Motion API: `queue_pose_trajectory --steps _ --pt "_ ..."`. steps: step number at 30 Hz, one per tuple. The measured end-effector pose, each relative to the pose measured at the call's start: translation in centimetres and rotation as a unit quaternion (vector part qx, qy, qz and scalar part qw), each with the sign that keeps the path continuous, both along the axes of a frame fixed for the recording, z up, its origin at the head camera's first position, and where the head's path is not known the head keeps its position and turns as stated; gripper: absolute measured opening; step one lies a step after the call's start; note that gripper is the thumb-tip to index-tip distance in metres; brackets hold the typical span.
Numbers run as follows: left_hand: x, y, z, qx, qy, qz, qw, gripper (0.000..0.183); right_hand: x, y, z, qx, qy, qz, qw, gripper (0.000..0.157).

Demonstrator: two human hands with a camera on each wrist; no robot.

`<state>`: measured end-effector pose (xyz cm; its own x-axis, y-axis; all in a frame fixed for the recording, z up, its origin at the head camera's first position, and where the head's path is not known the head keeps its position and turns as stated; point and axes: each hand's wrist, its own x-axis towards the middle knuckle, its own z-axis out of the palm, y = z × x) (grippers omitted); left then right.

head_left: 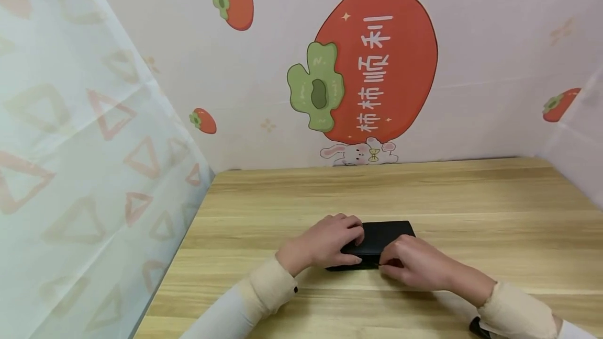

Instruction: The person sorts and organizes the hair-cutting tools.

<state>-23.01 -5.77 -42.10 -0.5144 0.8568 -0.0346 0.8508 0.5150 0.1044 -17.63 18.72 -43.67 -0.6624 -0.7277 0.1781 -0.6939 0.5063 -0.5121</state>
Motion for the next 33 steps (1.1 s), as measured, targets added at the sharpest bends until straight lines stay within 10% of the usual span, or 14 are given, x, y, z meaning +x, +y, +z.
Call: queue_pose_trajectory --steps 7,29,33 --pt "1.4 1.9 -0.1 0.005 0.038 -0.064 0.9972 0.018 0.4 -0.5 0.0 0.002 0.014 -0.034 0.999 0.016" --pt "2.4 2.5 -0.5 0.016 0.085 -0.076 0.9934 0.01 -1.0 0.8 3.2 0.07 0.071 -0.105 0.989 0.003" --pt "2.9 2.5 -0.6 0.02 0.099 -0.059 0.9932 0.012 -1.7 0.8 2.9 0.11 0.083 -0.114 0.984 0.035"
